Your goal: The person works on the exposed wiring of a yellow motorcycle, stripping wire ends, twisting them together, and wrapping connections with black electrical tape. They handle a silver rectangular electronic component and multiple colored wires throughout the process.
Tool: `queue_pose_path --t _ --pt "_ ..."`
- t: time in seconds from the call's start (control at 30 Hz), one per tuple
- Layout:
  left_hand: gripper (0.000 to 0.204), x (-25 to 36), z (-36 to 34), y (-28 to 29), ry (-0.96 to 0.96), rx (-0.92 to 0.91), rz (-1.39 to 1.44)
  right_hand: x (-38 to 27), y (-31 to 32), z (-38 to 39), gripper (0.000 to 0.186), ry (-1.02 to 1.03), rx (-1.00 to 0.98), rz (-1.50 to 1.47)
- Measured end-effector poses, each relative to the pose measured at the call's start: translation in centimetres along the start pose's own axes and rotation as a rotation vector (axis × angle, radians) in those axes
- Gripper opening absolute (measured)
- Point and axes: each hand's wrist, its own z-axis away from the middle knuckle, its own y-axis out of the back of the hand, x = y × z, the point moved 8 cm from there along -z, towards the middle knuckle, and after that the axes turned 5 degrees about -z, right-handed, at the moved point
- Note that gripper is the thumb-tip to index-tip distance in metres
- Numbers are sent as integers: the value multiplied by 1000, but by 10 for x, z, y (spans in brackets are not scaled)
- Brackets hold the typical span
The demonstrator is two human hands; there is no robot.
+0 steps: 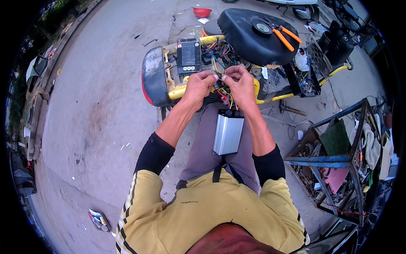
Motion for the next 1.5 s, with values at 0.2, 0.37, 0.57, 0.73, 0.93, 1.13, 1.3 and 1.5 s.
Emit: queue_pose_path --t 0.2,0.37,0.57,0.73,0.93,1.13,1.3,1.5 --pt "17 -4 -1 2 -1 -21 49 14 1 -2 24 -82 9 -42" --pt "20 1 0 -2 -11 52 8 -20 -4 9 23 71 27 296" --pt "22 3 3 -2 15 -2 52 -17 -5 8 23 96 16 225" --pt "19 2 4 -1 21 32 -1 1 -1 8 19 88 71 -23" --pt "12 9 8 0 63 9 -43 -41 -9 28 19 351 73 362" --pt "10 6 4 -1 49 -25 1 -23 -1 21 18 154 58 183" --pt "10 3 1 -1 11 -32 44 -14 -5 12 22 12 -63 195" --pt "11 1 2 2 -30 3 -46 -4 -5 5 24 -47 -146 193"
